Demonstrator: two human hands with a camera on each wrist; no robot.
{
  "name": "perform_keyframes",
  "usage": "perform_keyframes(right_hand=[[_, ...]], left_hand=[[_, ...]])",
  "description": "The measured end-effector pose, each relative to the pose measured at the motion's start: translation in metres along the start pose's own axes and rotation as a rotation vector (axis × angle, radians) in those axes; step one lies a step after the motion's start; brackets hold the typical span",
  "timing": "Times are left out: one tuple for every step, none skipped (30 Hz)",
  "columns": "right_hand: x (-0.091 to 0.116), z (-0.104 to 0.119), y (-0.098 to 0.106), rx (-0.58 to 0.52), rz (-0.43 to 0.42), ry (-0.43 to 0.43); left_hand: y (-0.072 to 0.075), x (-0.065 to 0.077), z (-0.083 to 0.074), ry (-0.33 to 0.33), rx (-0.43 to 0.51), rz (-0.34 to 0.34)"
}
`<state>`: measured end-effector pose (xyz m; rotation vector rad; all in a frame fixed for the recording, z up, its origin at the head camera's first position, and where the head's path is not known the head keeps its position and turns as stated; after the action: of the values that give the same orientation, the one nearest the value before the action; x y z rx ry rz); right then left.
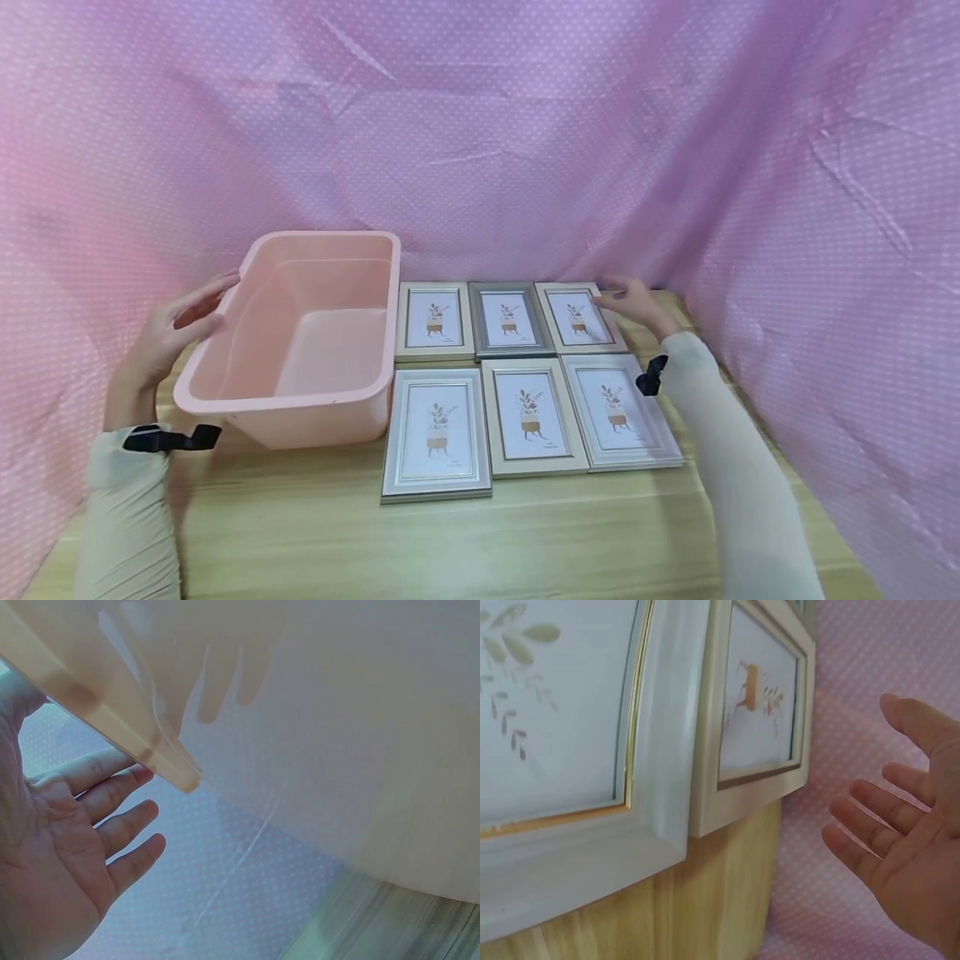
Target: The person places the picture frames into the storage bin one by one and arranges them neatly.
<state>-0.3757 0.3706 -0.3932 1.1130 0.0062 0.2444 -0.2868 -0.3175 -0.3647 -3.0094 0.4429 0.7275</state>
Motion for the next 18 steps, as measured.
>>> perform_keyframes(right_hand=[[-0.002,-0.003,-0.001,0.004,0.0,-0.005],[-0.004,-0.006,-0.002,0.005,0.0,-0.015],[-0.006,-0.008,-0.003,0.013,-0.001,-0.021],[-0.007,-0.011,-0.003,0.017,-0.001,-0.033],[-0.009,-0.014,-0.004,0.024,0.001,-0.045],[-0.01,-0.016,-0.005,0.03,0.005,-0.06],[-0.011,-0.018,-0.006,0.031,0.016,-0.071],[-0.012,-0.021,-0.008,0.032,0.024,-0.086],[-0.014,-0.023,-0.009,0.04,0.031,-0.093],[-0.015,-0.024,-0.011,0.039,0.036,-0.099],[-0.017,-0.026,-0.012,0.042,0.039,-0.099],[-0.019,-0.027,-0.014,0.043,0.036,-0.096],[-0.021,-0.029,-0.015,0.042,0.031,-0.092],[-0.023,-0.03,-0.016,0.036,0.023,-0.089],[-0.025,-0.031,-0.017,0.032,0.016,-0.082],[-0.027,-0.032,-0.019,0.021,0.013,-0.081],[-0.029,-0.033,-0.02,0.017,0.013,-0.084],[-0.031,-0.034,-0.021,0.014,0.013,-0.088]], left_hand=[[0.001,0.0,0.0,-0.001,-0.006,-0.002],[0.001,0.0,0.0,-0.001,-0.015,-0.004],[0.002,0.0,0.0,0.0,-0.023,-0.006],[0.002,0.0,0.0,0.001,-0.03,-0.006],[0.002,0.0,0.0,0.002,-0.032,-0.008],[0.002,0.0,0.0,0.002,-0.036,-0.009],[0.002,0.0,0.0,0.003,-0.036,-0.009],[0.002,0.0,0.0,0.004,-0.031,-0.009],[0.002,-0.001,0.0,0.005,-0.023,-0.009],[0.002,-0.001,0.0,0.005,-0.012,-0.008],[0.001,-0.001,0.001,0.005,-0.003,-0.007],[0.001,-0.001,0.001,0.004,0.004,-0.005],[0.001,-0.001,0.001,0.003,0.01,-0.003],[0.001,-0.001,0.002,0.001,0.015,-0.001],[0.001,-0.001,0.002,0.0,0.018,-0.001],[0.001,-0.001,0.002,-0.002,0.021,0.001],[0.001,-0.001,0.002,-0.004,0.021,0.001],[0.001,-0.001,0.002,-0.002,0.015,0.001]])
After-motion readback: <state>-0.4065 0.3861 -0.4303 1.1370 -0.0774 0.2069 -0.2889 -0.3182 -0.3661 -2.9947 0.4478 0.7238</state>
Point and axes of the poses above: each hand's wrist, its own x-axis away from the middle knuckle, its own y-axis out of the back of the hand, z = x × y, the point moved 4 cm from there along -x, towards the middle knuckle, and after that the axes turned 15 degrees about x, right-handed, at the moved point
